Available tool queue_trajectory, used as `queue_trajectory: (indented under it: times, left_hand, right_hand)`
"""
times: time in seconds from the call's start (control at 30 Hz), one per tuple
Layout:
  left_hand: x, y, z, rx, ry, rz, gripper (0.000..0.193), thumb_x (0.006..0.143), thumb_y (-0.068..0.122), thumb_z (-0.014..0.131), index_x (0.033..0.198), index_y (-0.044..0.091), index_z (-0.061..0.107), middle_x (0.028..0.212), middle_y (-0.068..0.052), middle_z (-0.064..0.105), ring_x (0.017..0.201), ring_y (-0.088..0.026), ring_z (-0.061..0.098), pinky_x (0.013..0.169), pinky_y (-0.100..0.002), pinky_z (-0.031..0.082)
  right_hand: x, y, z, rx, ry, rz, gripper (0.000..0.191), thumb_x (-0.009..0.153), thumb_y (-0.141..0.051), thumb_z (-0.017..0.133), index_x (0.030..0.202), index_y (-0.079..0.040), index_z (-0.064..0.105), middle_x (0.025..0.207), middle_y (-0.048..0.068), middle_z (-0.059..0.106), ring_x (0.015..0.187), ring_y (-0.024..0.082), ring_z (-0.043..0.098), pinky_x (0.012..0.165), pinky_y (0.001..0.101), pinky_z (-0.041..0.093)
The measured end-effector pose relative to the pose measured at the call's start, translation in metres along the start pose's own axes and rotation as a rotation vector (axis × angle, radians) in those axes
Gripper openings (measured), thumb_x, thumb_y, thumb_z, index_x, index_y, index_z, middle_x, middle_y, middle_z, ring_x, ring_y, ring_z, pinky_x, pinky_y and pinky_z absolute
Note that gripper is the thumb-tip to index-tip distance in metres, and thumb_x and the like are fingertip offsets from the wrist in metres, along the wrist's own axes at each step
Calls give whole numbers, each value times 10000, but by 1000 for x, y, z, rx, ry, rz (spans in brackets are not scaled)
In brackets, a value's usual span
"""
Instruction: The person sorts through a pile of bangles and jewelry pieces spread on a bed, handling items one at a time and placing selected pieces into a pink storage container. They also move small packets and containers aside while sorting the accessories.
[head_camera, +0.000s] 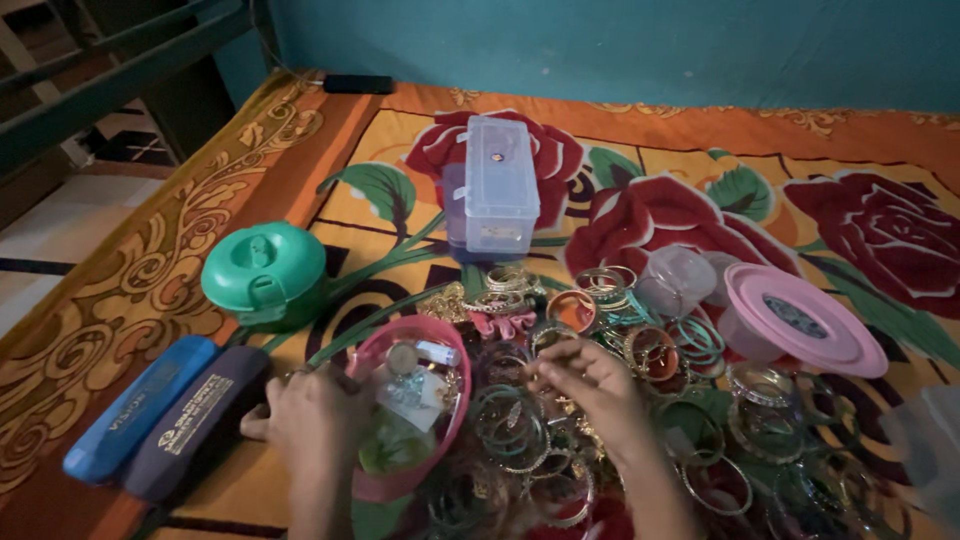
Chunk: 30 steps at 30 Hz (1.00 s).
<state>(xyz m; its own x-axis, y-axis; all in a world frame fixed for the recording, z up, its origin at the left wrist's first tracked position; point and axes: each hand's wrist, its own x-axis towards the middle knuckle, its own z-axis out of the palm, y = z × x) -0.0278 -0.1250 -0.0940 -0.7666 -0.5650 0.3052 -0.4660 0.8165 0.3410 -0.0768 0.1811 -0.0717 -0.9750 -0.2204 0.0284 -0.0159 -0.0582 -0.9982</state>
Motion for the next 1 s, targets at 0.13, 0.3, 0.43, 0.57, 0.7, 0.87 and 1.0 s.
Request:
queue_trajectory:
  times: [0.13, 0.3, 0.43, 0.57, 0.7, 0.87, 1.0]
  left_hand:
    - [4, -12, 23, -99, 127, 72, 387, 692, 493, 824, 971, 232, 759, 938, -68, 706, 1085, -339, 597, 911, -625, 359]
    - [13, -24, 48, -72, 126, 166, 483, 736, 519, 771, 1188, 349, 757, 1107, -58, 720, 1198, -348, 574, 913, -629, 345]
    - [18, -35, 55, -131, 103, 166, 356, 863, 595, 704, 1126, 366, 774, 1247, -8, 724, 1237, -337, 572, 953, -633, 326]
    - [22, -41, 49, -82, 14, 67, 331, 819, 582, 711, 1059, 378, 815, 1186, 4, 744, 1232, -320, 586, 959, -637, 330]
    - [23, -44, 40, 4, -56, -31, 373, 774, 627, 759, 1033, 368, 831, 1081, -18, 767, 1208, -323, 599, 990, -619, 347]
    - [22, -45, 40, 62, -77, -82, 335, 746, 571, 786, 958, 316, 828, 1052, -9, 774, 1151, -316, 617, 969, -653, 334]
    - [22, -42, 49, 112, -68, -113, 183, 736, 432, 765, 865, 326, 839, 973, -6, 777, 1172, -297, 626, 983, -618, 351]
  right_hand:
    - [-1, -6, -29, -1, 108, -61, 150, 917, -53, 662, 1063, -32, 690, 1002, 127, 801, 857, 189, 756, 743, 315, 611]
    - [-5, -8, -92, -33, 281, -211, 149, 957, -52, 650, 1101, -25, 675, 1010, 120, 776, 854, 177, 728, 742, 290, 567]
    - [-26, -7, -154, -240, 549, -201, 131, 984, -59, 610, 1100, -10, 645, 1012, 105, 761, 843, 165, 733, 739, 273, 557]
    - [-44, 3, -204, -303, 670, -235, 109, 1002, -23, 612, 1093, 33, 632, 1012, 122, 739, 844, 171, 719, 776, 278, 560]
    - [-48, 15, -227, -384, 734, -181, 108, 985, -7, 634, 1077, 44, 658, 1004, 138, 730, 831, 185, 703, 739, 301, 546]
    - [-47, 16, -217, -326, 657, -130, 131, 964, -72, 648, 1055, 20, 665, 981, 111, 762, 854, 167, 736, 779, 281, 578]
    - [-46, 7, -200, -525, 702, -36, 215, 896, -147, 751, 1048, 0, 714, 963, 94, 780, 850, 160, 727, 785, 300, 567]
